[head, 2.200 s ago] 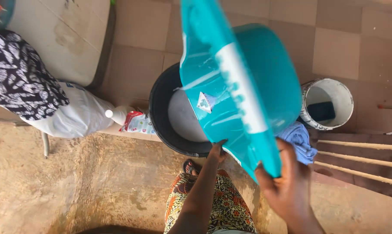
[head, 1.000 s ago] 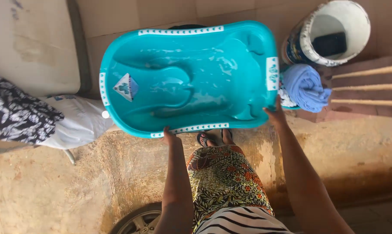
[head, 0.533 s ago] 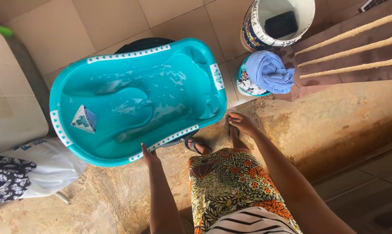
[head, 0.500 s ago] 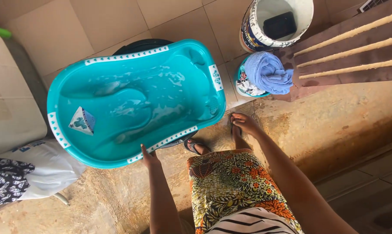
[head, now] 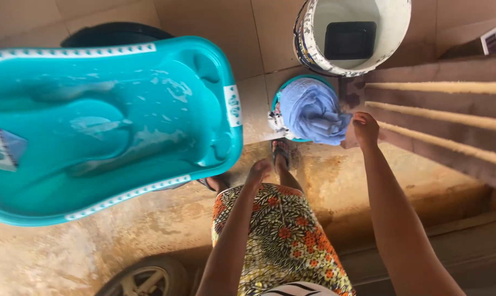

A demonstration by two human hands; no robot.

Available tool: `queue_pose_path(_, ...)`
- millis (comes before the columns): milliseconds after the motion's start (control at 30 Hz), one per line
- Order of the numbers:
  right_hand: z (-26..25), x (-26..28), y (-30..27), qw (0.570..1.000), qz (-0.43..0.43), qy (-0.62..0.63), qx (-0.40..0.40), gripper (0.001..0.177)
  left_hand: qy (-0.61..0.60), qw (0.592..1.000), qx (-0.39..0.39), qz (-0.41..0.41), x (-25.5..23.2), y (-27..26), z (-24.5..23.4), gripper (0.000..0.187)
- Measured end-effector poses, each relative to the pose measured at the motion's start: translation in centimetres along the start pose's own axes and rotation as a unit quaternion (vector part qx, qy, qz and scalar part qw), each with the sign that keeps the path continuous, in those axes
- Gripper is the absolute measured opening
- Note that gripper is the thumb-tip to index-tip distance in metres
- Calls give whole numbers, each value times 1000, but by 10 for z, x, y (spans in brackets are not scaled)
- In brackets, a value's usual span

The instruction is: Washing clothes by hand using soap, water, basins, and buckets.

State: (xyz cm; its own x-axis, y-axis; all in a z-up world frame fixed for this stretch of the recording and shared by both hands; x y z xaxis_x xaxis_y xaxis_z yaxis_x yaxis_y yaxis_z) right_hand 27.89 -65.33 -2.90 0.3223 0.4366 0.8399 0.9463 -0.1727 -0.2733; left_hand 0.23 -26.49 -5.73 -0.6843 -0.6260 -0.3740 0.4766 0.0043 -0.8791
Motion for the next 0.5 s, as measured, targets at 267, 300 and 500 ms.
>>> queue_pose_path(267, 61, -14, 83, 956, -124, -244, 108, 35, -34, 976, -128, 171, 2, 167, 67, 42)
queue_pose_path(300, 70, -34, 95, 957, -129, -233, 117, 33, 69, 965, -186, 169, 9, 181, 63, 49)
queue_pose_path(500, 101, -47, 121, 963, -104, -145, 200, 29, 160, 945, -234, 165, 34, 207, 70, 53)
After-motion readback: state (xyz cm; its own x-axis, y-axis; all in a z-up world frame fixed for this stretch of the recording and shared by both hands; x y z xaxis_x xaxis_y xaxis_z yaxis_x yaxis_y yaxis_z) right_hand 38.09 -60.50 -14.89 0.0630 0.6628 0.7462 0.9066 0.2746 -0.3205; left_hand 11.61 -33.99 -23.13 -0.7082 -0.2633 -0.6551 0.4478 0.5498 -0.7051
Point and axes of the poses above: each hand's wrist, its own y-axis towards the middle knuckle, its own z-axis out of the palm, x = y × z, the point moved 1 cm from there along y, towards the middle knuckle, and after that the axes turned 4 degrees about -x, right-handed, at the moved point
